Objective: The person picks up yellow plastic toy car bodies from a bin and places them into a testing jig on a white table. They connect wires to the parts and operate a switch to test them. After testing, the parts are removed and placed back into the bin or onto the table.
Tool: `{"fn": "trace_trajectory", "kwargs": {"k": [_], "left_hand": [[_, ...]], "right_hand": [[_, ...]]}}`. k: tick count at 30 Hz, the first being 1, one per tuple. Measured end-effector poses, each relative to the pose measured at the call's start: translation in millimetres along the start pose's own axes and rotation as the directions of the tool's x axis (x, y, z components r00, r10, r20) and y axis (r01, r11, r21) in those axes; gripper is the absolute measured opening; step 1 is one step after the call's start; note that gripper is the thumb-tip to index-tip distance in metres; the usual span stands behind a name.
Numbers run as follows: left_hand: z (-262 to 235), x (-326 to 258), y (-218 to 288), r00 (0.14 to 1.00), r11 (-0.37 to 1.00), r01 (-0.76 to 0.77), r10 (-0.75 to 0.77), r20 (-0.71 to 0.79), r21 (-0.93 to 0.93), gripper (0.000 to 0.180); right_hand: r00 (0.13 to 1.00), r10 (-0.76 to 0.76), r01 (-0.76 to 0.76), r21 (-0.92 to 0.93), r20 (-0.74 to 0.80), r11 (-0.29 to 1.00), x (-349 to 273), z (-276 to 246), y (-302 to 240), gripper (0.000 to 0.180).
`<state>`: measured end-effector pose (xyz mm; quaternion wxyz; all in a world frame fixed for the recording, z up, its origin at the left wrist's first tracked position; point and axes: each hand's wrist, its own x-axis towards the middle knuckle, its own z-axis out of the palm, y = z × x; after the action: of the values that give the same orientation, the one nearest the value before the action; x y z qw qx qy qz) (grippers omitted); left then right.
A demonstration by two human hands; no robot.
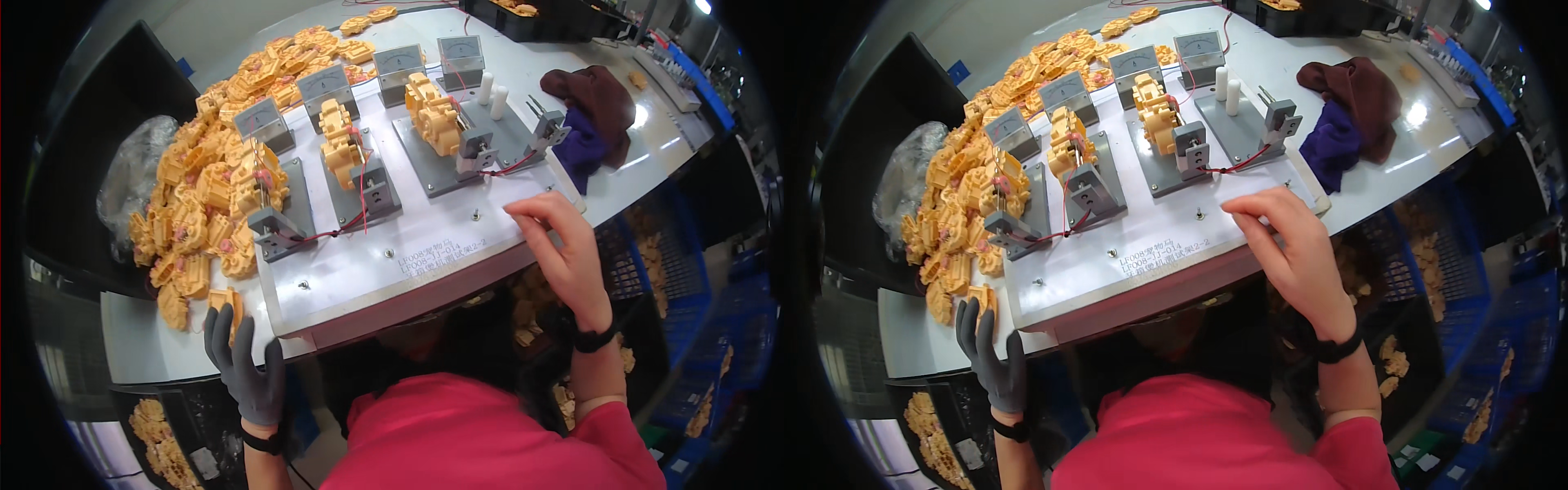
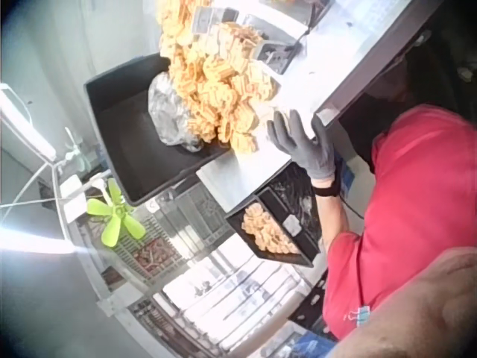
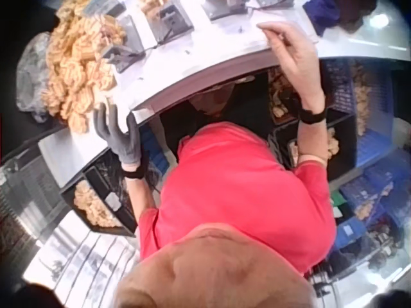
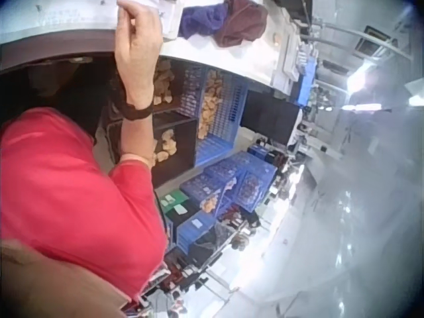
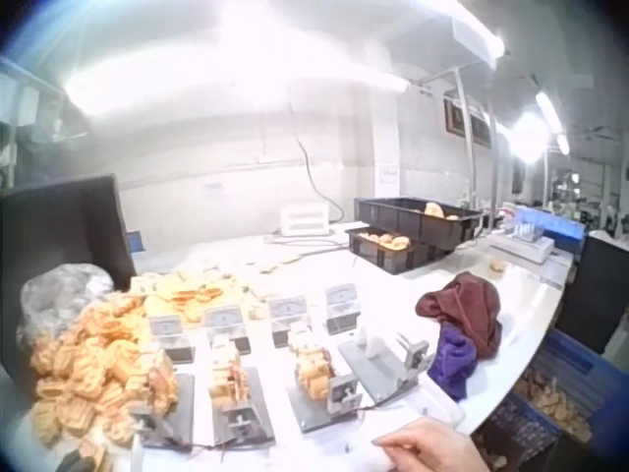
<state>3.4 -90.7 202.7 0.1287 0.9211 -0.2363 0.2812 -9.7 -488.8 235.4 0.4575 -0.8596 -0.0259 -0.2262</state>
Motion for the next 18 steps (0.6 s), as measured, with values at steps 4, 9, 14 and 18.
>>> {"fn": "trace_trajectory", "kwargs": {"k": [4,9,14,18], "left_hand": [[8,-10,10,0.999,0.990,-0.030,0.027,-0.023,-0.140,0.050],[21,8,12,0.998,0.926,-0.024,-0.003,-0.070,-0.377,0.051],[41,24,10,0.989,0.828,0.077,-0.134,-0.063,-0.555,0.045],[57,25,10,0.972,0.742,0.171,-0.234,-0.011,-0.649,0.044]], "right_hand": [[0.982,-0.190,0.183,-0.226,-0.006,0.957,14,24,9,0.014],[0.961,-0.270,0.273,-0.362,0.061,0.891,22,33,9,0.009],[0.969,-0.228,0.245,-0.346,0.090,0.906,19,32,6,0.015],[0.957,-0.278,0.286,-0.467,0.088,0.837,13,43,-19,0.034]]}}
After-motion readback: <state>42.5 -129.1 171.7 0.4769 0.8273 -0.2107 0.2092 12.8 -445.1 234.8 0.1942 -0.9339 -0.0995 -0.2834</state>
